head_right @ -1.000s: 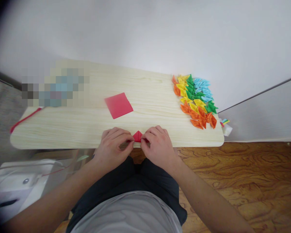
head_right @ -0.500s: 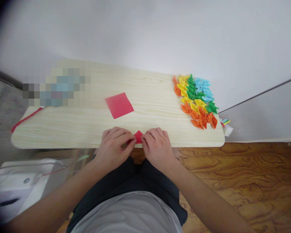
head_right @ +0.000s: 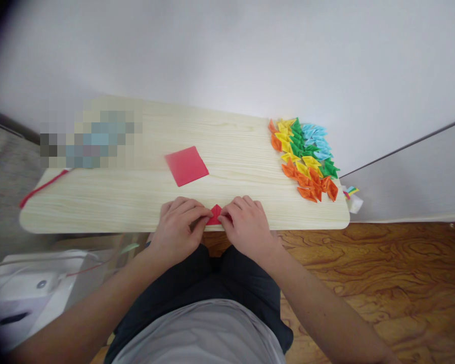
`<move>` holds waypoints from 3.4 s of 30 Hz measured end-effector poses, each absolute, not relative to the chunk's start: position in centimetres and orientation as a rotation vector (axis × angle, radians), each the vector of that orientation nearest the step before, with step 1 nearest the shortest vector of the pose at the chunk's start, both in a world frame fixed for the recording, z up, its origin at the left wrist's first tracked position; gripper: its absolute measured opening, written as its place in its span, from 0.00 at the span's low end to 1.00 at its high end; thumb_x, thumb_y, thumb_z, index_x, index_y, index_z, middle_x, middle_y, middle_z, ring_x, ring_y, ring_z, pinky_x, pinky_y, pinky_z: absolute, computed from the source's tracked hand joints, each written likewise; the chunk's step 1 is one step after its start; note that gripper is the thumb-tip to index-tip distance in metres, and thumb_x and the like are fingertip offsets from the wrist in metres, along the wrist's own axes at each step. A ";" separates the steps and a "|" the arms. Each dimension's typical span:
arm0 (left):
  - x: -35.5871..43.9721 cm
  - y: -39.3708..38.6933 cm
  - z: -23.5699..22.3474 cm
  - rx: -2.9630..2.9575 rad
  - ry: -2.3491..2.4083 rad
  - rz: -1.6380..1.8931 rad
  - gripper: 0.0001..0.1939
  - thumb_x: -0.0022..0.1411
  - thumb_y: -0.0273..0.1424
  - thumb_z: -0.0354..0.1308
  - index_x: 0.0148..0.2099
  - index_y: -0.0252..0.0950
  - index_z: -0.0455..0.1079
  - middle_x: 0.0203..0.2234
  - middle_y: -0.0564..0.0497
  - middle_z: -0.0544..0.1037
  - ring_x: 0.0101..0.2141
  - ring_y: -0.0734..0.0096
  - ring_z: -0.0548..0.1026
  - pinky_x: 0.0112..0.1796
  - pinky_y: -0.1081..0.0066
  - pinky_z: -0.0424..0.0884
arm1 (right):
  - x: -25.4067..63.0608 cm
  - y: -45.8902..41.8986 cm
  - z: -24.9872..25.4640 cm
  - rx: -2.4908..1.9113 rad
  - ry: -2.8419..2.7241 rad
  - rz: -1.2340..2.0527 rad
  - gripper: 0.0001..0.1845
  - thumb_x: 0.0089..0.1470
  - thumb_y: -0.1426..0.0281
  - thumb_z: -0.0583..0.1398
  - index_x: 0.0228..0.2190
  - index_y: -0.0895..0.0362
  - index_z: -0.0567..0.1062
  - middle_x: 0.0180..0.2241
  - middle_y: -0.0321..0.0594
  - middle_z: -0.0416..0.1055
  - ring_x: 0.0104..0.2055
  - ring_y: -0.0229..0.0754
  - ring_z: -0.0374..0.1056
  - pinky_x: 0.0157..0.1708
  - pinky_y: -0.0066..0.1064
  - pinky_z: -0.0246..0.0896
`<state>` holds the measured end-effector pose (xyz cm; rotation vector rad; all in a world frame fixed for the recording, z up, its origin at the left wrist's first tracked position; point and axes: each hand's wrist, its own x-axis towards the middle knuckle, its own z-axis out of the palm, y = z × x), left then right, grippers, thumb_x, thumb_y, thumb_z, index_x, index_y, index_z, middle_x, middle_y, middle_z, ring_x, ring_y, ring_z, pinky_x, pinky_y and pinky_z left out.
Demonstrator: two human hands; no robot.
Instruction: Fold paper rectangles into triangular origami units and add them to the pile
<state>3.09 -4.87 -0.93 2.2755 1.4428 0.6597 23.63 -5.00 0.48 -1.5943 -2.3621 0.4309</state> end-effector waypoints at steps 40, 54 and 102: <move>1.7 -8.3 -1.3 2.510 1.328 0.959 0.10 0.66 0.24 0.59 0.44 0.42 0.79 0.41 0.46 0.84 0.45 0.57 0.77 0.49 0.53 0.67 | 21.3 -9.8 0.2 -1.615 -2.149 0.133 0.13 0.59 0.72 0.64 0.46 0.53 0.81 0.41 0.46 0.76 0.49 0.54 0.65 0.47 0.45 0.58; 4.6 -6.2 0.7 2.390 1.453 1.180 0.16 0.65 0.31 0.61 0.55 0.39 0.73 0.51 0.42 0.79 0.53 0.52 0.74 0.54 0.54 0.66 | 21.0 -4.7 -0.2 -1.527 -1.592 0.725 0.13 0.62 0.63 0.59 0.37 0.56 0.82 0.28 0.38 0.77 0.30 0.42 0.72 0.31 0.32 0.67; 2.6 -6.5 -1.3 2.375 1.388 0.685 0.04 0.70 0.32 0.59 0.40 0.42 0.75 0.40 0.50 0.80 0.45 0.56 0.72 0.46 0.55 0.61 | 25.7 -7.9 -1.6 -1.499 -2.162 0.360 0.03 0.65 0.68 0.64 0.38 0.53 0.80 0.41 0.42 0.75 0.47 0.49 0.68 0.48 0.41 0.62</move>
